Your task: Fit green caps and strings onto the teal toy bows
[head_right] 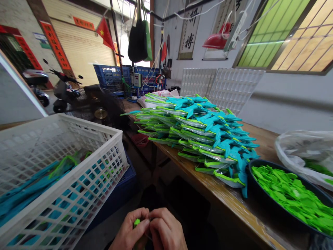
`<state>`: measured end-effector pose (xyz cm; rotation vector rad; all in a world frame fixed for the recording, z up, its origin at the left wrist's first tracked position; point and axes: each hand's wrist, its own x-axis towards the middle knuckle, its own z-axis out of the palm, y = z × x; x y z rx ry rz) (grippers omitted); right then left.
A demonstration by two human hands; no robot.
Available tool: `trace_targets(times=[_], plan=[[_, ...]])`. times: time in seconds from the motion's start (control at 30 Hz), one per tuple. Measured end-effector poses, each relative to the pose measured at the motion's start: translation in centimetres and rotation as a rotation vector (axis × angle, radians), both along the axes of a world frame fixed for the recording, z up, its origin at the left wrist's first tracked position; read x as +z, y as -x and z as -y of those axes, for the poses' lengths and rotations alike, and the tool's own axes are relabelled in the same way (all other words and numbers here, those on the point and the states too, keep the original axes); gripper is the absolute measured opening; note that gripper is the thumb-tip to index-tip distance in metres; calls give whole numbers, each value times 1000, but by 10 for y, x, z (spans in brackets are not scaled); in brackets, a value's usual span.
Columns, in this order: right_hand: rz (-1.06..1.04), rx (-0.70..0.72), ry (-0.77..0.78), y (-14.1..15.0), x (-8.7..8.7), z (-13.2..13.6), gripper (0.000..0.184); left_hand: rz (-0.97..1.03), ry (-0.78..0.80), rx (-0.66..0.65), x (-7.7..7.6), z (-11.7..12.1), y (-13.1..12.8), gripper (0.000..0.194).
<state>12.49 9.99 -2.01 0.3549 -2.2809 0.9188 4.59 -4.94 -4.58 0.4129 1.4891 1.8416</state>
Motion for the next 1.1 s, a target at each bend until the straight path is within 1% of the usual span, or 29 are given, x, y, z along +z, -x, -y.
trace_targets(times=[0.1, 0.2, 0.37, 0.47, 0.57, 0.7, 0.8, 0.87, 0.93, 1.03, 1.1], plan=[[12, 1, -46, 0, 4, 0, 12, -37, 9, 18, -6, 2, 1, 48], [32, -17, -75, 0, 3, -1, 14, -74, 25, 33, -9, 2, 2, 46], [68, -30, -35, -1, -2, -2, 17, -70, 31, 17, -9, -1, 3, 43], [109, -40, 18, -1, -2, -3, 14, -62, 36, 4, -9, -1, 3, 43], [114, -73, 57, -2, -5, -4, 9, -62, 46, -8, -13, -1, 3, 44], [109, -78, 65, -4, -14, -4, 14, -70, 81, -1, -18, -3, 5, 48], [60, -95, 49, -3, -18, -2, 13, -41, 60, -41, -19, -4, 6, 50], [7, -100, 12, -2, -17, -1, 14, -17, 36, -71, -20, -4, 7, 53], [-32, -75, -16, -2, -14, 1, 15, -6, 7, -103, -21, -4, 9, 57], [-21, -29, -21, -1, -11, 2, 16, -5, -14, -134, -24, -4, 11, 59], [-3, -23, -22, 0, -12, 1, 15, -3, -10, -135, -23, -3, 12, 59]])
